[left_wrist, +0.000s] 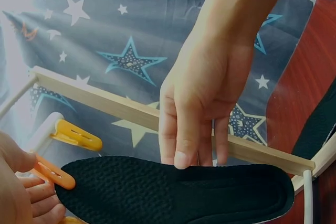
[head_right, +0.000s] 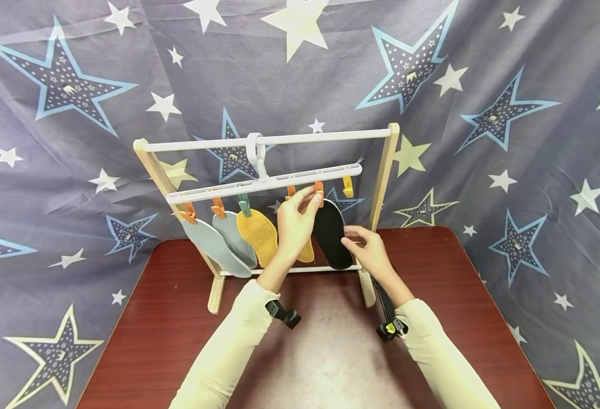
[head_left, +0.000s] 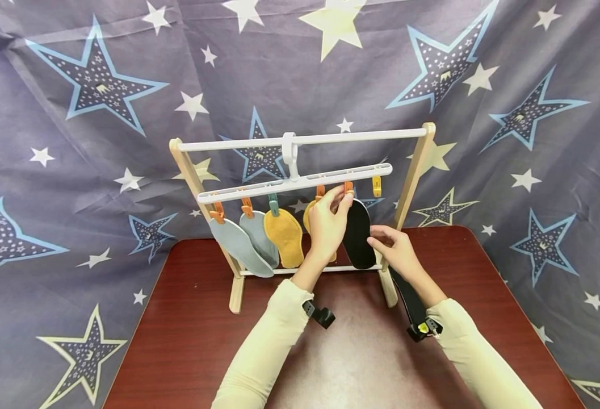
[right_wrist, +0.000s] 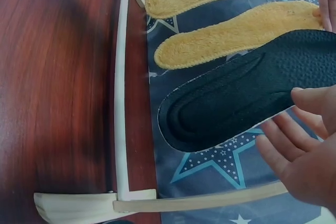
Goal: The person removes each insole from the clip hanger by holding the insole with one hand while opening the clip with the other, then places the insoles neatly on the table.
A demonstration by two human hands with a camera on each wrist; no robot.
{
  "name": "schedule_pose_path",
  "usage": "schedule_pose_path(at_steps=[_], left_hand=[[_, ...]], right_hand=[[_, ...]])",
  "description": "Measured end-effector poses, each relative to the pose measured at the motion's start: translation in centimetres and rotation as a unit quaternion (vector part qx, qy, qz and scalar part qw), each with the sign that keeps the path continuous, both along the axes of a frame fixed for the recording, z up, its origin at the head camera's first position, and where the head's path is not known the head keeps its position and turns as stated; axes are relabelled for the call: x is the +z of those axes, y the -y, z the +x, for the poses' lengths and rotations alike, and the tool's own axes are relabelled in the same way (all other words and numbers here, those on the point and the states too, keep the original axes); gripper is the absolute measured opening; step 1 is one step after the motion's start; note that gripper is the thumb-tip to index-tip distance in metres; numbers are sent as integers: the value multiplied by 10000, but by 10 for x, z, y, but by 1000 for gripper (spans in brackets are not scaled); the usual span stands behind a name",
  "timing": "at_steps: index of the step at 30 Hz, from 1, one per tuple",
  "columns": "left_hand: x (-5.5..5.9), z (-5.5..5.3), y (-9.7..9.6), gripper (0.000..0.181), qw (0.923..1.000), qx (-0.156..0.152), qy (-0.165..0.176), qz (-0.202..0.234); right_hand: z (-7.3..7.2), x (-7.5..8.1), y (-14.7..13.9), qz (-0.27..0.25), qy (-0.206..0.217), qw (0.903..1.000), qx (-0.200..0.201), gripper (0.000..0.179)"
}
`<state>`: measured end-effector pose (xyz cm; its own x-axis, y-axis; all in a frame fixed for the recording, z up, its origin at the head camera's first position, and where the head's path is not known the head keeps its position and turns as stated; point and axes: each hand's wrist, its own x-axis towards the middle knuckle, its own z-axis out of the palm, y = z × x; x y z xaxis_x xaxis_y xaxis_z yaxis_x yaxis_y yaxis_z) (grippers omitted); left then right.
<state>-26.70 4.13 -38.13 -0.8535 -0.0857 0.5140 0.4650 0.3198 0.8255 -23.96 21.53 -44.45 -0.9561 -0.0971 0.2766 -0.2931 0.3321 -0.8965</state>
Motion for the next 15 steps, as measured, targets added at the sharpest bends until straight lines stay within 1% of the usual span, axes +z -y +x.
schedule_pose_path(at_steps=[6,9,15], left_hand=[[0,1,-2,29,10000,43,1,-14],[2,2,-2,30,10000,55,72,-19],[5,1,-3,33,9995,94,306,-60]], right_hand=[[1,-3,2,57,-274,9996,-16,22],[2,-3,3,97,-356,9993,44,20],[2,-4,4,98,-285,9995,134,18]])
